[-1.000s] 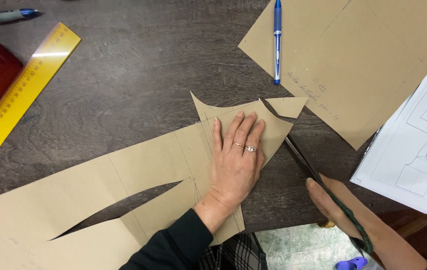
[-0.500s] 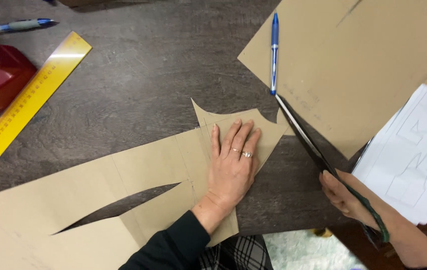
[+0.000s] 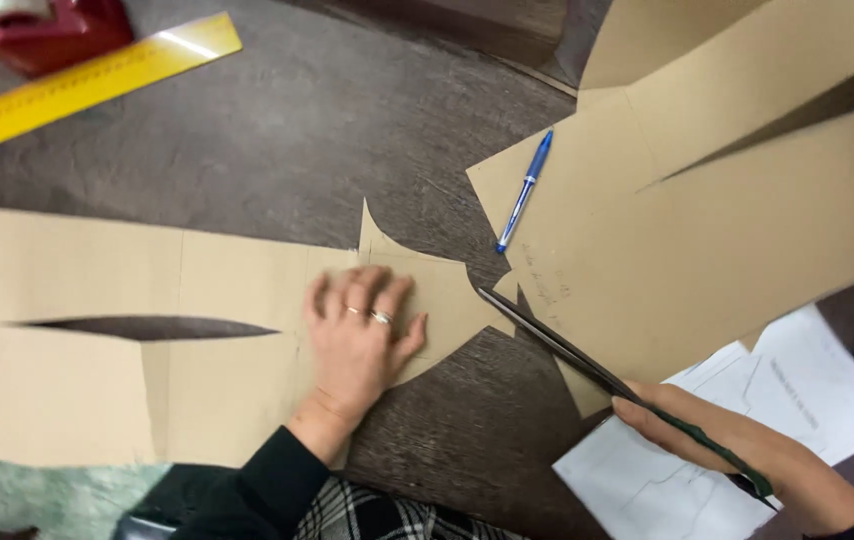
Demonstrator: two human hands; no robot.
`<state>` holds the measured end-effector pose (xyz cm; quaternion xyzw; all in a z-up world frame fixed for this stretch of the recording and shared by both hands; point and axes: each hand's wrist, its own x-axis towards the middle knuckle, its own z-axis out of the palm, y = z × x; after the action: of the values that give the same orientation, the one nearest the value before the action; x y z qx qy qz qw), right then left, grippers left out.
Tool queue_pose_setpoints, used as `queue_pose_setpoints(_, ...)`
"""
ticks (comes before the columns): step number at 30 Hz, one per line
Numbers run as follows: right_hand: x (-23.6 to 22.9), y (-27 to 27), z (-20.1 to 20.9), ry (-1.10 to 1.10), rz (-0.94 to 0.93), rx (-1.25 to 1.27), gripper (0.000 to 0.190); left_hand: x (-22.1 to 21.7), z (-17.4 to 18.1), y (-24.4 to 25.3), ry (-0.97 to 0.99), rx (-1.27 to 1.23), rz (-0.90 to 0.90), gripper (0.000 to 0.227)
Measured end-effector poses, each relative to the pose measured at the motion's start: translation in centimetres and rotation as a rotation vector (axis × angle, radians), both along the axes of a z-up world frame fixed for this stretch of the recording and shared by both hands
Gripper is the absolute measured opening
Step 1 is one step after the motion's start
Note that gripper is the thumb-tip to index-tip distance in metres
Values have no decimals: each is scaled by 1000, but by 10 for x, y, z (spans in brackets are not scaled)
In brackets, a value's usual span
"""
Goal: The person marks a line on a piece of cardboard with a blue pen and then uses scissors to cut along the marked line. They continue cutting the cardboard into a specific shape.
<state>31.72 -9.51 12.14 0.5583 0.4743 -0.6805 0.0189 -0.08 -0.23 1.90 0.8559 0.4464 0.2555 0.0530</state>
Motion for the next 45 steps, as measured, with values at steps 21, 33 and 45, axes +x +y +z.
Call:
queue_pose_setpoints(21, 66, 69, -22, -119, 276, -532, 45, -65, -3, 4, -183, -181, -339, 27)
queue_pose_setpoints(33, 65, 86, -20, -97, 221, -651, 48, -69, -14, 0, -87, -131, -332, 29)
queue_pose_setpoints(45, 85, 48, -14, -64, 175, -701, 52, -16, 8, -55, 481, -290, 20, 79)
